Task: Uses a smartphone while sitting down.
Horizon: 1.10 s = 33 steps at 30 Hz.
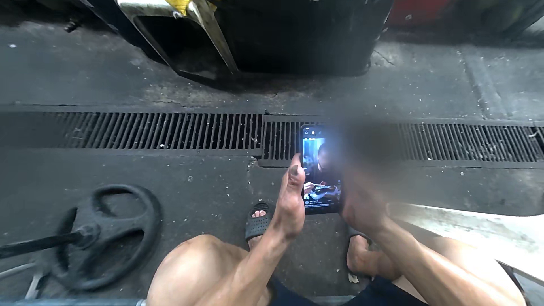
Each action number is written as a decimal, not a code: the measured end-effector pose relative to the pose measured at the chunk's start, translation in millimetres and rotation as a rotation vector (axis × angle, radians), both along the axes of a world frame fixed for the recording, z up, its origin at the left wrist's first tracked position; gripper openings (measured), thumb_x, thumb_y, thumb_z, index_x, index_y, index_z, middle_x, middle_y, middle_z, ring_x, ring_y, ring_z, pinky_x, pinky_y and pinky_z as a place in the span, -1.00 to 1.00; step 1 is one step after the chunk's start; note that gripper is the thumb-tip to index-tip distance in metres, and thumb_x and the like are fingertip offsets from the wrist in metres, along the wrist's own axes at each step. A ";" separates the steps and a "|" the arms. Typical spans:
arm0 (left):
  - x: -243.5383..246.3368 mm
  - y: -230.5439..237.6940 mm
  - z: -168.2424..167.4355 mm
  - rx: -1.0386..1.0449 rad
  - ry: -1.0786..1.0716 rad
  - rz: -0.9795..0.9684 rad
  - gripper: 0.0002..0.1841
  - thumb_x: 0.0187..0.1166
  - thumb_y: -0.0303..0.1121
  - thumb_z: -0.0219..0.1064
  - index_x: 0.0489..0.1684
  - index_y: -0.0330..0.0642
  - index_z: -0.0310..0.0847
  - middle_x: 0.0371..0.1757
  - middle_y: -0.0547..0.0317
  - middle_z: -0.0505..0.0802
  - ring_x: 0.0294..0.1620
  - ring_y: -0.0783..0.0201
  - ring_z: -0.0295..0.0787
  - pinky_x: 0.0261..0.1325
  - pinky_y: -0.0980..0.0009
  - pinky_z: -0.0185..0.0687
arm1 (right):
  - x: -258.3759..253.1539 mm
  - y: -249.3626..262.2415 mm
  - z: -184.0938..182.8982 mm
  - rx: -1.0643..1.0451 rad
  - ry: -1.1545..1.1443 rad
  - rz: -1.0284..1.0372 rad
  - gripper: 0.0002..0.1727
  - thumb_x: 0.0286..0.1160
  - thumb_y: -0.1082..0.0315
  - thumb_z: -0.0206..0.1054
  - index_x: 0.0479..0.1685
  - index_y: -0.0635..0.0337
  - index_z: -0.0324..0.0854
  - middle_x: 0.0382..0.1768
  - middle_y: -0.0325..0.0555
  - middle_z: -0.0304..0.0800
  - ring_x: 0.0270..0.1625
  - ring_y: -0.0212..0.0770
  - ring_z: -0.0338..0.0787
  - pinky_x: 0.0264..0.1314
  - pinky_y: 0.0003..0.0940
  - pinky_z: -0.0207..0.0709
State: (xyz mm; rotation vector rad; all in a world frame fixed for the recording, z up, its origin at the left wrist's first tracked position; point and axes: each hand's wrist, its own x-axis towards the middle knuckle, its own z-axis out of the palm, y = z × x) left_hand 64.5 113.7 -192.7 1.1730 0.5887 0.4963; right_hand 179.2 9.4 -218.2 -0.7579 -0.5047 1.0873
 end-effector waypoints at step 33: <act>0.5 0.9 -1.8 0.036 -0.029 -0.013 0.01 0.46 0.59 -0.11 0.66 -0.10 0.34 0.36 0.19 0.73 0.41 0.32 0.64 0.51 0.28 0.55 | 0.6 -2.0 -1.7 -0.006 -0.030 0.001 -0.24 0.61 -0.25 0.17 0.60 0.13 0.32 0.32 -0.01 0.69 0.37 -0.15 0.71 0.49 -0.08 0.58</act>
